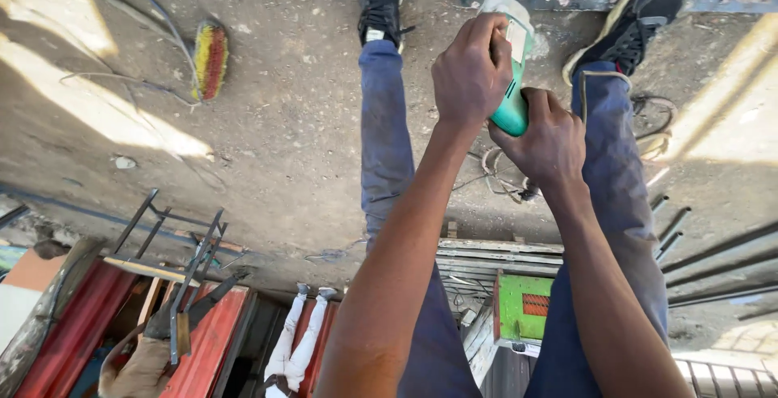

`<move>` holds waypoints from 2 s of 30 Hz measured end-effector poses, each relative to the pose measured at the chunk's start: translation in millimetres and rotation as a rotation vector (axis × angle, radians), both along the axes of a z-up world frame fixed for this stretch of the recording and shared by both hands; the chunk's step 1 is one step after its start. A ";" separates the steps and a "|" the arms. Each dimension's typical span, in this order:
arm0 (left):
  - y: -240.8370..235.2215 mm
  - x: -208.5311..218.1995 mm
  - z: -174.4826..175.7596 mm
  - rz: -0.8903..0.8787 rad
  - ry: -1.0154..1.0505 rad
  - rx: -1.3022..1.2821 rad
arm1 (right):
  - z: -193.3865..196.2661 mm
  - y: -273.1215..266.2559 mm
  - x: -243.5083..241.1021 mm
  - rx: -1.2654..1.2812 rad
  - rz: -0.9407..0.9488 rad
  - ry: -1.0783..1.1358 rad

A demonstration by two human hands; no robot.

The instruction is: Drilling holes into metal strips using a power drill

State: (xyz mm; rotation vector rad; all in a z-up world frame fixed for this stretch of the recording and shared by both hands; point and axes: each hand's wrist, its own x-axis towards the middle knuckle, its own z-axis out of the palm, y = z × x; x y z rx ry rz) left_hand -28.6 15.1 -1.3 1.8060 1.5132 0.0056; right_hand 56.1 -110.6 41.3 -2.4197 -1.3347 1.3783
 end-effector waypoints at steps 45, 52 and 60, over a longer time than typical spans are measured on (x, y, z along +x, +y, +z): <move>-43.5 18.4 -2.1 0.234 0.080 0.080 | -21.4 -35.2 46.1 0.220 0.211 -0.015; -43.1 12.7 -4.8 0.263 0.063 0.063 | -21.6 -29.7 45.5 0.212 0.210 0.037; -36.5 14.4 -0.7 0.275 0.072 0.037 | -21.6 -28.8 43.8 0.224 0.226 0.030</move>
